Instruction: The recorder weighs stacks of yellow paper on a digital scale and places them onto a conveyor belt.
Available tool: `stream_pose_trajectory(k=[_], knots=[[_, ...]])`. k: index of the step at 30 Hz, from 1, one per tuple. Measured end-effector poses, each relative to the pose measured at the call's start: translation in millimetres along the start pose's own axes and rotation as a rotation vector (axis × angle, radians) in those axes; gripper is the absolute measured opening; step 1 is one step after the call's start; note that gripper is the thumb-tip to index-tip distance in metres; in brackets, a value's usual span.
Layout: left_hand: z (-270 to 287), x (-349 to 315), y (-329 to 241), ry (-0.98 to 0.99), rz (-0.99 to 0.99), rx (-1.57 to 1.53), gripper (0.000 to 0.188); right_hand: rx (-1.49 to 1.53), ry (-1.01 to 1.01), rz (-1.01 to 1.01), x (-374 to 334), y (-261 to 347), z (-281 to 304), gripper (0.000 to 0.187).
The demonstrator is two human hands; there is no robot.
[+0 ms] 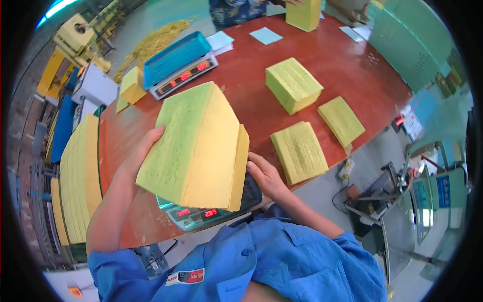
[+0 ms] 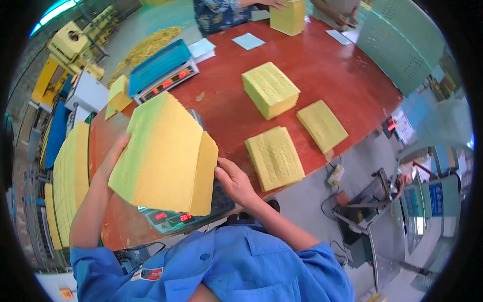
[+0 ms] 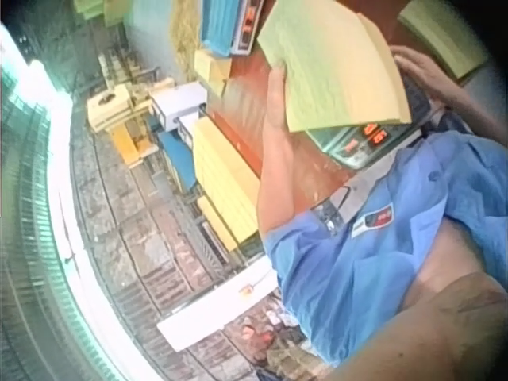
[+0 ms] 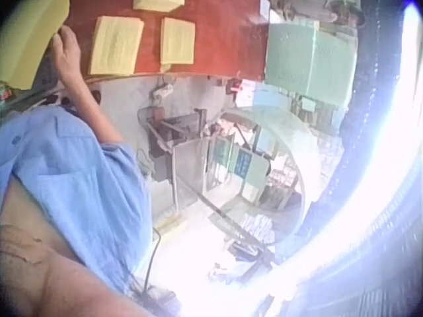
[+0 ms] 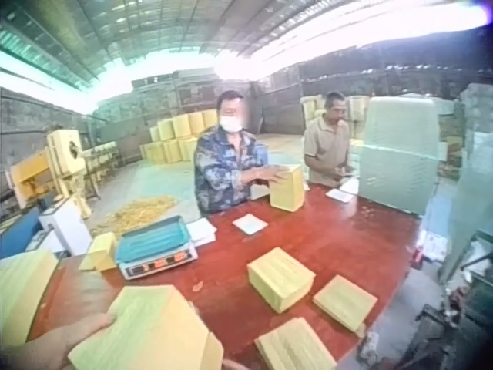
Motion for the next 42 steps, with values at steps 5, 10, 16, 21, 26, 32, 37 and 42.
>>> stream_pose_trajectory(k=[5, 10, 16, 21, 26, 32, 37, 42], knots=[[-21.9, -10.0, 17.2, 0.081, 0.002, -0.062, 0.054, 0.276, 0.067, -0.238, -22.5, 18.6, 11.4, 0.049], [-77.4, 0.2, 27.6, 0.061, -0.153, -0.086, 0.051, 0.675, -0.067, -0.207, -30.2, 52.0, 74.5, 0.054], [-233.7, 65.7, 14.0, 0.110, -0.074, -0.267, 0.047, 0.211, -0.261, -0.122, -0.4, 98.8, 270.5, 0.048], [-396.6, 188.5, -2.4, 0.568, -0.198, -0.394, 0.041, -0.232, -0.358, 0.066, 24.4, 155.7, 455.3, 0.046], [-491.2, 276.4, 6.9, 0.565, -0.250, -0.328, 0.051, -0.536, -0.374, -0.095, 59.4, 160.4, 564.5, 0.049], [-540.0, 345.1, -2.5, 0.286, -0.457, 0.148, 0.056, -0.676, -0.397, -0.334, 81.7, 76.7, 649.5, 0.059], [-528.0, 354.9, -31.1, 0.346, -0.257, 0.311, 0.045, -0.483, -0.619, -0.266, 61.8, 78.1, 659.5, 0.064], [-529.0, 363.5, -21.9, 0.325, -0.040, 0.313, 0.040, -0.021, -0.501, -0.411, 48.9, 29.9, 647.5, 0.065]])
Point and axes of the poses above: each hand's wrist, its own x-axis towards the middle knuckle, its own z-axis out of the back of the hand, y = z × x, the point moved 6 cm from there along x, towards the middle knuckle, and after that the axes turned 5 degrees about z, right-handed, at the moved point
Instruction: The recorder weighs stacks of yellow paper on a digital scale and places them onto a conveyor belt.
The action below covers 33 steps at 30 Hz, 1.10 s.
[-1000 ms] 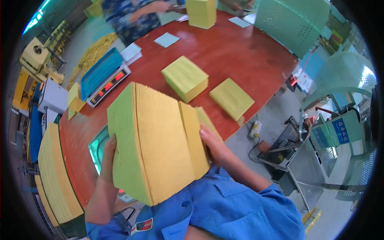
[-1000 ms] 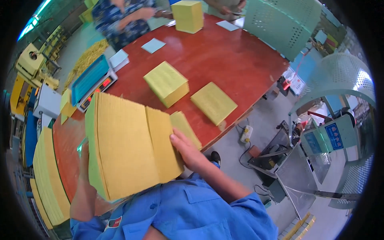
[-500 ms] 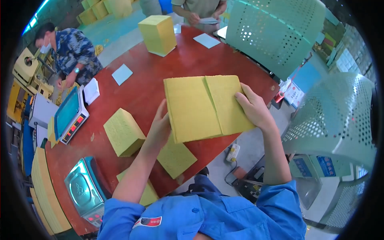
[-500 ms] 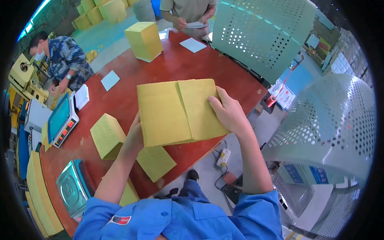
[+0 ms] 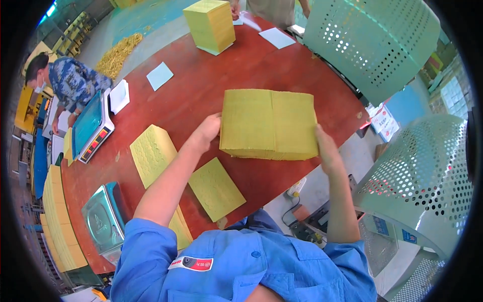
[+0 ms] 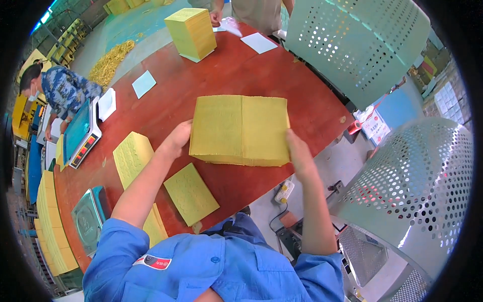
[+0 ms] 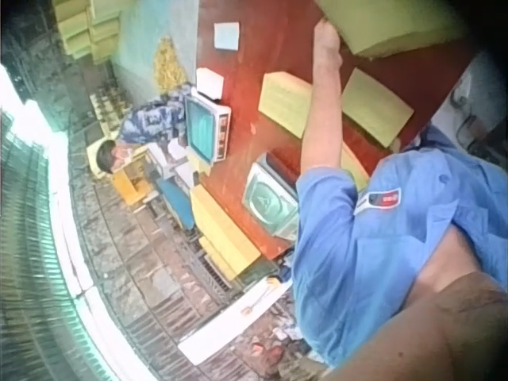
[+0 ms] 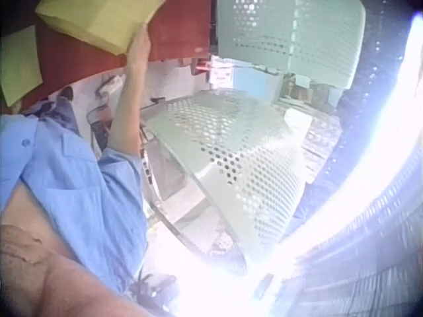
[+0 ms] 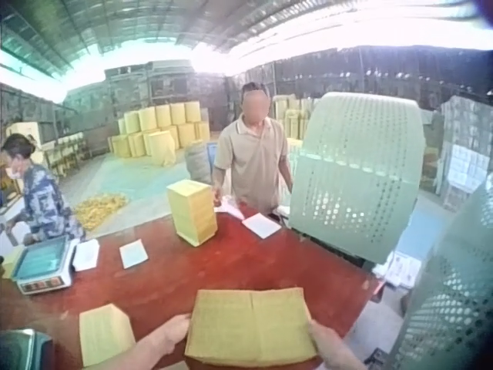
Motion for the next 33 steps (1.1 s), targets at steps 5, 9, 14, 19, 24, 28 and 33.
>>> stream_pose_trajectory(k=[5, 9, 14, 19, 24, 28, 33], knots=[[-14.4, -4.6, -36.1, -0.137, -0.291, -0.023, 0.040, 0.023, 0.095, 0.232, -5.6, 44.5, -35.1, 0.062], [-6.6, -24.9, -44.6, -0.175, -0.604, -0.076, 0.040, 0.099, 0.123, 0.473, -10.7, 59.1, -45.1, 0.078], [5.8, -7.5, 15.8, -0.144, -0.473, -0.115, 0.042, -0.021, 0.117, 0.481, -7.3, 9.8, -44.9, 0.083], [9.7, 6.8, 29.8, -0.112, -0.481, -0.157, 0.044, -0.048, 0.069, 0.519, 8.2, 0.4, -42.4, 0.075], [11.1, 9.5, 53.1, -0.218, -0.376, -0.064, 0.040, 0.103, 0.103, 0.547, 19.0, -14.2, -48.4, 0.074], [6.7, -15.7, -5.0, -0.231, -0.572, 0.053, 0.039, 0.175, 0.064, 0.579, 46.5, 14.5, -56.5, 0.066], [1.8, -65.5, -117.5, -0.322, -0.638, 0.444, 0.033, 0.528, 0.298, 0.206, 121.3, 31.3, -57.2, 0.062]])
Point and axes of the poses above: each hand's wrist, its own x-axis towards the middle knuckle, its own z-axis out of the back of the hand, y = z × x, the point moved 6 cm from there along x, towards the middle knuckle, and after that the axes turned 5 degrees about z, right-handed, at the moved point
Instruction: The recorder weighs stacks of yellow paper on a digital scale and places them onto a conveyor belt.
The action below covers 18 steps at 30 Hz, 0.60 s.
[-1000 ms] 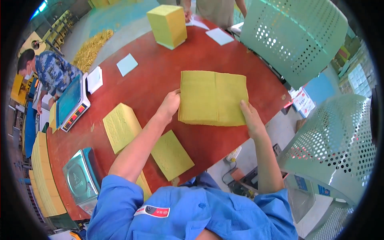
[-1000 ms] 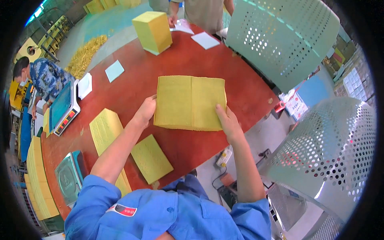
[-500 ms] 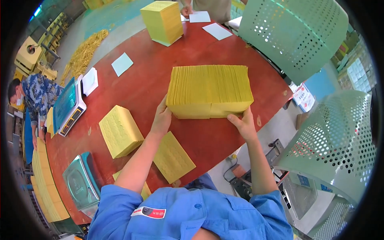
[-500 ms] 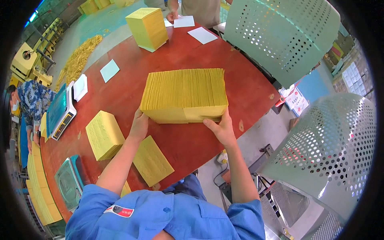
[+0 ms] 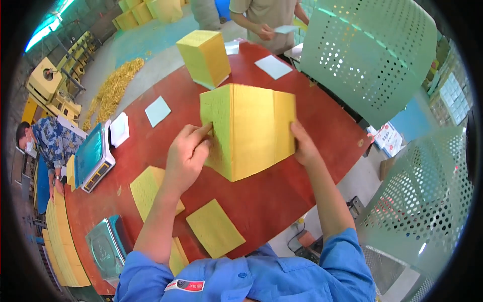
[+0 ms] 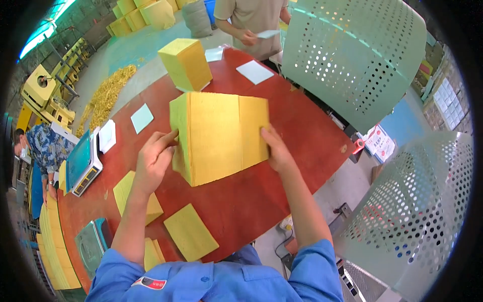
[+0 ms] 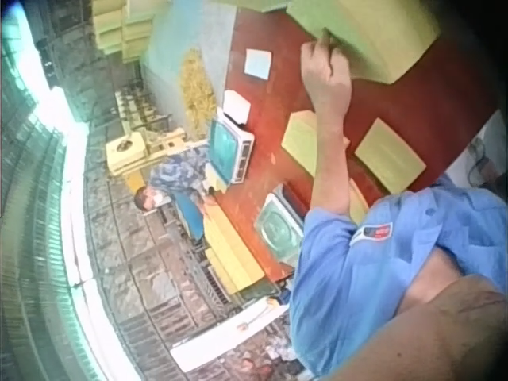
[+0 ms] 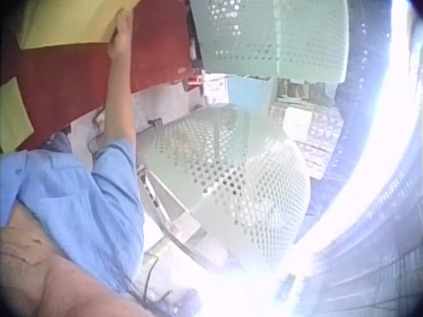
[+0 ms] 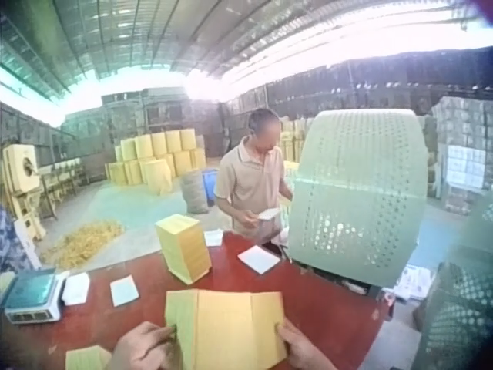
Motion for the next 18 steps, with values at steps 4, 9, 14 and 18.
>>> stream_pose_trajectory(k=[4, 9, 14, 18], knots=[[-3.8, 25.5, -30.7, -0.191, -0.358, 0.654, 0.030, 0.148, 0.083, -0.289, 59.2, -45.3, -4.4, 0.054], [13.9, 111.3, 45.6, -0.140, -0.261, 0.283, 0.038, 0.029, 0.216, -0.483, 126.4, -49.4, -14.0, 0.050], [-52.9, 164.4, 22.9, 0.039, -0.401, 0.345, 0.062, -0.178, -0.045, -0.332, 178.7, -12.3, 72.6, 0.046], [-89.2, 161.2, -4.0, 0.002, -0.478, 0.790, 0.083, -0.422, -0.367, 0.001, 134.8, 42.8, 89.2, 0.042]])
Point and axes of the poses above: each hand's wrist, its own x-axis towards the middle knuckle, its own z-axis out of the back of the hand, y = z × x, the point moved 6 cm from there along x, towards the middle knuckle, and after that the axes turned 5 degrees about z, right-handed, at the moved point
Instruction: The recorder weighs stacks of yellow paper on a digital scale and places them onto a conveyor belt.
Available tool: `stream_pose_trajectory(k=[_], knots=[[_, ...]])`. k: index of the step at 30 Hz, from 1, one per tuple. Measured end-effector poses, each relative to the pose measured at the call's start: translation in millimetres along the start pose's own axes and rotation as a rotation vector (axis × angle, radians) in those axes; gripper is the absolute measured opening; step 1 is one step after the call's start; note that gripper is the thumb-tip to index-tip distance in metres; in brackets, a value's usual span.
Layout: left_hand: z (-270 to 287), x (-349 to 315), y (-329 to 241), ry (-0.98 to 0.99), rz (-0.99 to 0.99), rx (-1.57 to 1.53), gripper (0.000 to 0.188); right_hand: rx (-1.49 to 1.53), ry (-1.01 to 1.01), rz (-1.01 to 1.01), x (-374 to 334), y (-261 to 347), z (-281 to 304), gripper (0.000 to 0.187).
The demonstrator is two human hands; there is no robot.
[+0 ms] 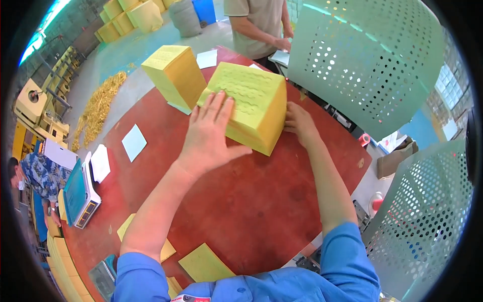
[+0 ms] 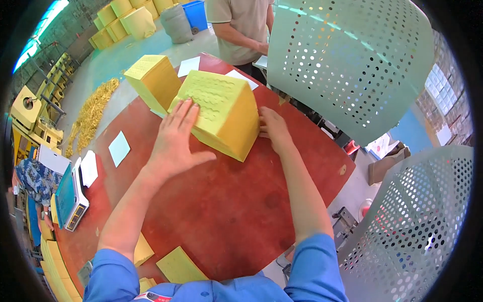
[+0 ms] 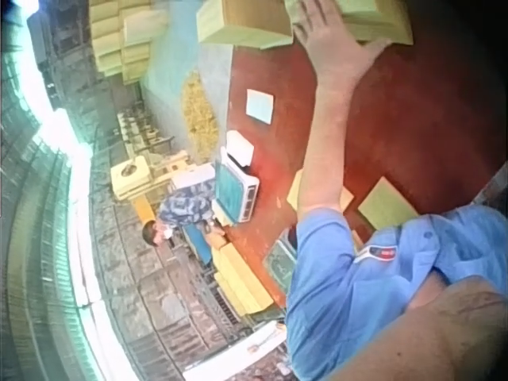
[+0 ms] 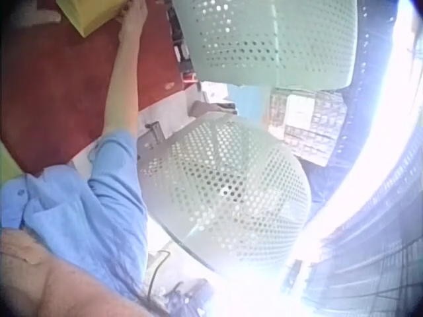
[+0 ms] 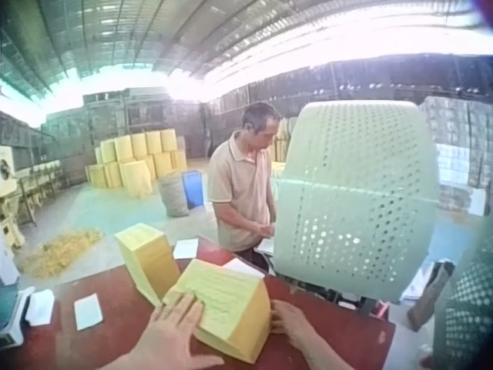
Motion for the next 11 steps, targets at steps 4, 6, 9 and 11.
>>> stream_pose_trajectory(k=[4, 6, 9, 11], knots=[[-16.6, -3.2, -0.4, -0.100, -0.041, 0.050, 0.104, -0.387, -0.251, 0.381, -83.8, -21.0, 9.7, 0.029], [-23.7, 4.0, 3.3, -0.195, -0.050, 0.029, 0.104, -0.598, -0.085, 0.441, -122.6, -15.9, -30.6, 0.027], [-30.7, 20.4, 5.4, -0.220, -0.115, 0.005, 0.102, -0.733, -0.051, 0.579, -115.6, -18.3, -52.4, 0.029], [-28.9, 33.7, 16.4, -0.188, -0.126, -0.049, 0.099, -0.780, -0.055, 0.527, -92.7, -26.6, -66.5, 0.036]])
Point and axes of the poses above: each hand's wrist, its own x-axis towards the middle knuckle, its own z-axis out of the back of the hand, y = z × x, the point moved 6 cm from there along x, towards the middle knuckle, and after that the axes turned 5 degrees about z, right-handed, at the moved point
